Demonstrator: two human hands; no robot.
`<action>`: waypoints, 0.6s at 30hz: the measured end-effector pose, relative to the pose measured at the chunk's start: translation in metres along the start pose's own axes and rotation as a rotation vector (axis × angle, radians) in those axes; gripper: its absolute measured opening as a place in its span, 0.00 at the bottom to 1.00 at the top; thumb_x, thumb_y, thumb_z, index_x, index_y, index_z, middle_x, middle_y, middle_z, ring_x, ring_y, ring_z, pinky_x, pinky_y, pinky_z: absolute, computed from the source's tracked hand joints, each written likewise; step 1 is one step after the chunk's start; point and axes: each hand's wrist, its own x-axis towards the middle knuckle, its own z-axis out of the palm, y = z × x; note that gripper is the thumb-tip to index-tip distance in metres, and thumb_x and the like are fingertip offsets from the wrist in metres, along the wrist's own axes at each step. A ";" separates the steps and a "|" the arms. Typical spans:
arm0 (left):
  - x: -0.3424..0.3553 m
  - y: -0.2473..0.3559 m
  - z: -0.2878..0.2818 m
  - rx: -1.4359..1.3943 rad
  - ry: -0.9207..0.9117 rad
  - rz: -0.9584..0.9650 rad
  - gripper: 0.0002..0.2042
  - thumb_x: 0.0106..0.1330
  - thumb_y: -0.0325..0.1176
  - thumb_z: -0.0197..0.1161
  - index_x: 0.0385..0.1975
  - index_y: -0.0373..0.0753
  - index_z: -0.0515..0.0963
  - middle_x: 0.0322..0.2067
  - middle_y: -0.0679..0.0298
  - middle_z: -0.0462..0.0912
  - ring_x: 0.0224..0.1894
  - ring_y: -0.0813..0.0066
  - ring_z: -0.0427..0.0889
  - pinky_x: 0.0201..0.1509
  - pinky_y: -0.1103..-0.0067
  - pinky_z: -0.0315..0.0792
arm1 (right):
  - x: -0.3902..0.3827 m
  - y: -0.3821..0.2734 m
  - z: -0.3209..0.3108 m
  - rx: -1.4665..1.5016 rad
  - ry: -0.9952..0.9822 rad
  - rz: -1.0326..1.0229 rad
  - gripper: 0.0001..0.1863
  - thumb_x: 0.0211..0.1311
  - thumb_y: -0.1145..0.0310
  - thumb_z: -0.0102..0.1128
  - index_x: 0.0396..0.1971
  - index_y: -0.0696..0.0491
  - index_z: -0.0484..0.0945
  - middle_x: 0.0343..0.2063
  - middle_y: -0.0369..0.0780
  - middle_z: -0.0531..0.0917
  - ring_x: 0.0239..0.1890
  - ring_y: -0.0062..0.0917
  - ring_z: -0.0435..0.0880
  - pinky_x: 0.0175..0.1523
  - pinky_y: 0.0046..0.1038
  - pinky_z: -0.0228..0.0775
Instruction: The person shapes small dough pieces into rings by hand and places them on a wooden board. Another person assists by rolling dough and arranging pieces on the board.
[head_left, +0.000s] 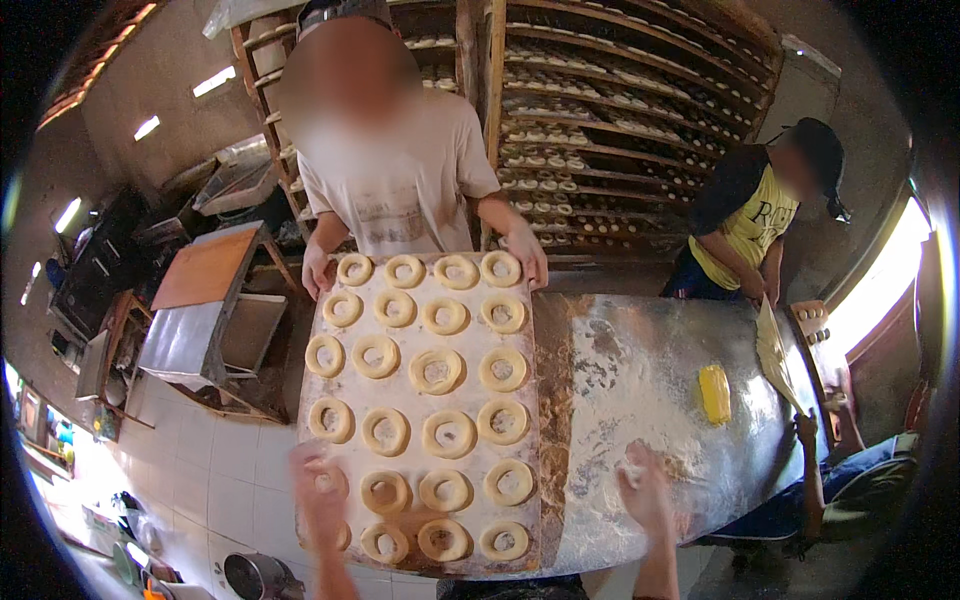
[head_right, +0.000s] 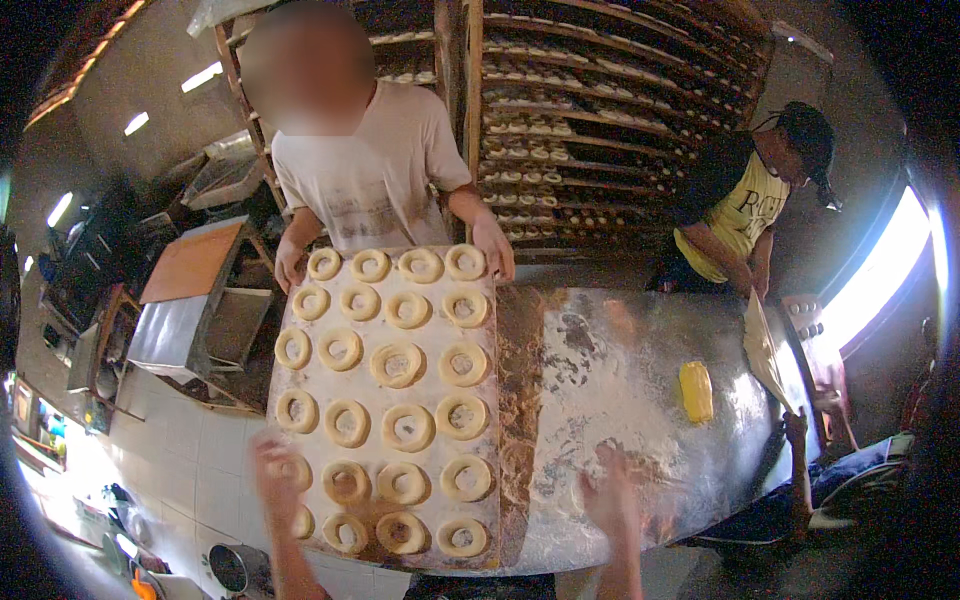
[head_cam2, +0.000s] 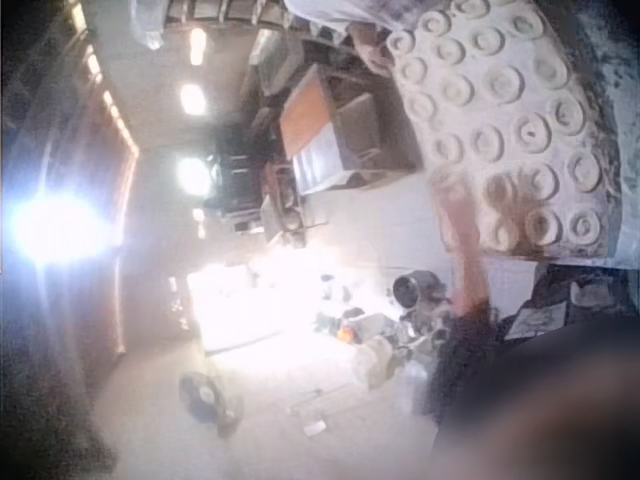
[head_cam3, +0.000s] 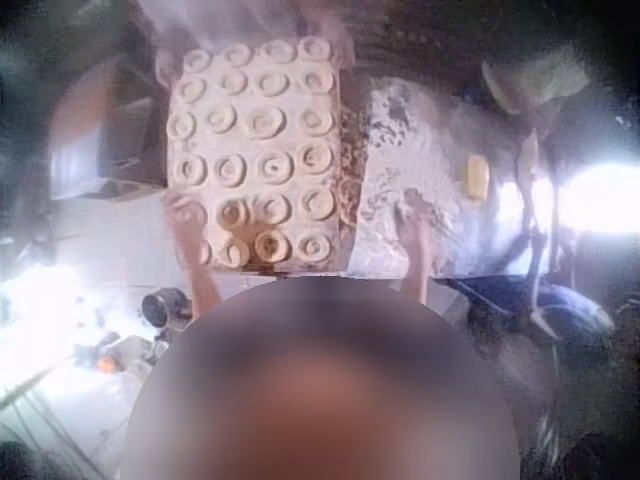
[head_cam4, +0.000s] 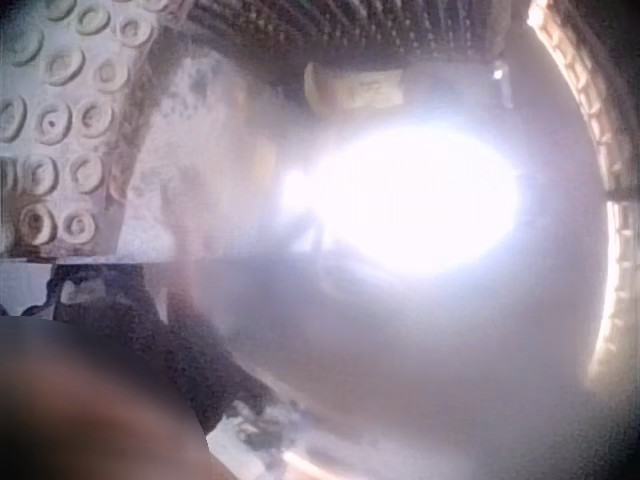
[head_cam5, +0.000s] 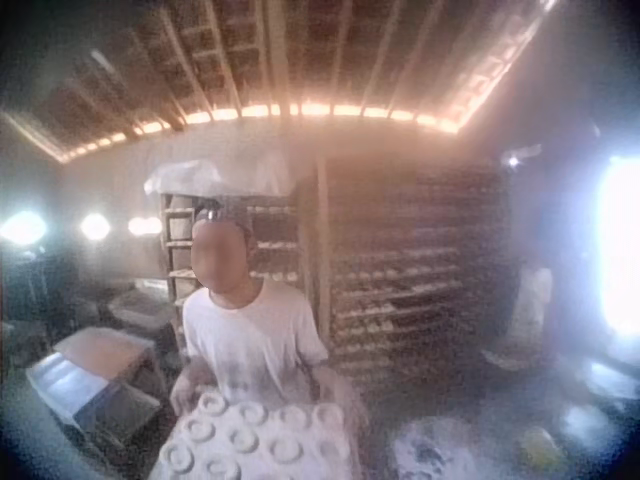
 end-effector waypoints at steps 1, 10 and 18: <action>-0.013 -0.016 -0.037 0.019 0.209 0.108 0.11 0.66 0.23 0.59 0.47 0.37 0.72 0.39 0.63 0.74 0.43 0.69 0.74 0.52 0.75 0.70 | -0.018 0.024 -0.014 -0.040 0.090 -0.032 0.19 0.59 0.71 0.67 0.49 0.55 0.75 0.41 0.46 0.80 0.41 0.35 0.80 0.43 0.39 0.75; -0.125 -0.129 -0.127 0.035 1.138 -0.448 0.12 0.75 0.40 0.49 0.35 0.38 0.68 0.21 0.67 0.69 0.22 0.74 0.68 0.28 0.78 0.66 | -0.042 0.090 -0.021 -0.068 0.108 0.006 0.04 0.69 0.72 0.56 0.34 0.56 0.77 0.21 0.43 0.78 0.22 0.26 0.77 0.31 0.28 0.69; -0.270 -0.118 0.058 -0.011 0.681 -0.376 0.11 0.65 0.21 0.50 0.46 0.35 0.72 0.37 0.57 0.74 0.35 0.65 0.77 0.36 0.73 0.75 | -0.062 0.074 0.000 0.282 -0.373 -0.141 0.10 0.64 0.67 0.60 0.43 0.52 0.79 0.31 0.50 0.85 0.37 0.50 0.85 0.41 0.44 0.76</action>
